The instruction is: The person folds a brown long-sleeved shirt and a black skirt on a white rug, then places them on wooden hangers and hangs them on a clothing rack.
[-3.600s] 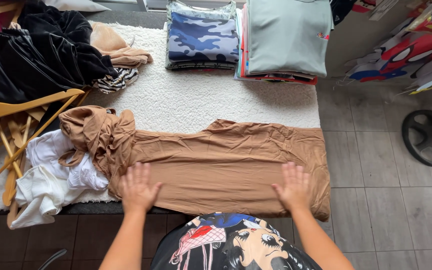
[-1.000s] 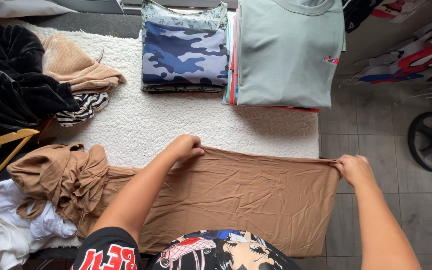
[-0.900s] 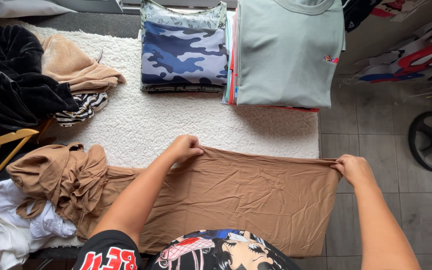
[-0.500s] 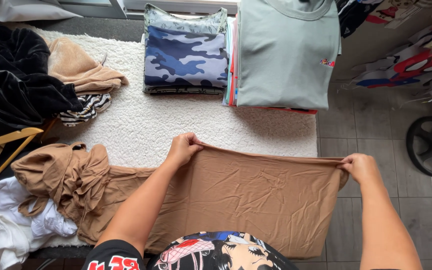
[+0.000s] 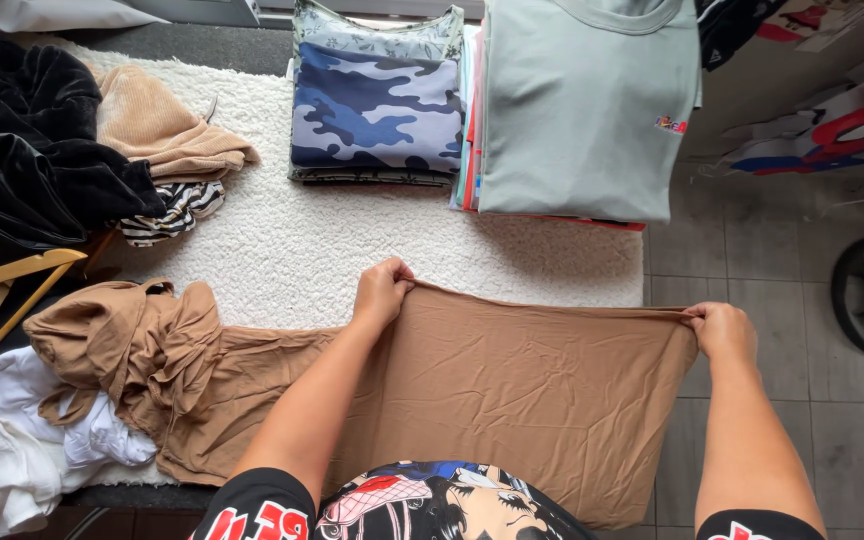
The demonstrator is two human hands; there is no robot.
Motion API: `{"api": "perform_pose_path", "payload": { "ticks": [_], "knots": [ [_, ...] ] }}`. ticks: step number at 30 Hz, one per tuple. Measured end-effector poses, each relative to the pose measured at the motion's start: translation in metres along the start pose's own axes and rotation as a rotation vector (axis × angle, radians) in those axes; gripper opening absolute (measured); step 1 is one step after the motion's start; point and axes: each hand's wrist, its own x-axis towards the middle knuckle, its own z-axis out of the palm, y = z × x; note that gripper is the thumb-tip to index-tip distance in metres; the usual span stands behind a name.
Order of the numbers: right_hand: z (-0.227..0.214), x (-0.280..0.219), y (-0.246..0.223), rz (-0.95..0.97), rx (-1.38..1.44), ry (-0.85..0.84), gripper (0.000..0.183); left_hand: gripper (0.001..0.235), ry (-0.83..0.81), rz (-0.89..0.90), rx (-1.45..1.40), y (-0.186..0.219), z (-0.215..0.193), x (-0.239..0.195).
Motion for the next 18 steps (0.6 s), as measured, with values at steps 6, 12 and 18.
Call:
{"api": "perform_pose_path", "payload": {
  "ticks": [6,12,18],
  "knots": [
    [0.059,0.007,-0.020,-0.006,0.027,0.006,0.024,0.036,-0.006,0.173,0.265,0.001,0.011,-0.011],
    [0.107,-0.030,-0.040,-0.216,0.395,0.660,0.057,0.045,0.426,0.577,0.606,-0.031,0.037,-0.027],
    [0.111,-0.215,-0.191,-1.070,0.215,0.801,0.054,0.043,0.354,1.036,0.424,0.011,0.041,-0.109]
  ]
}}
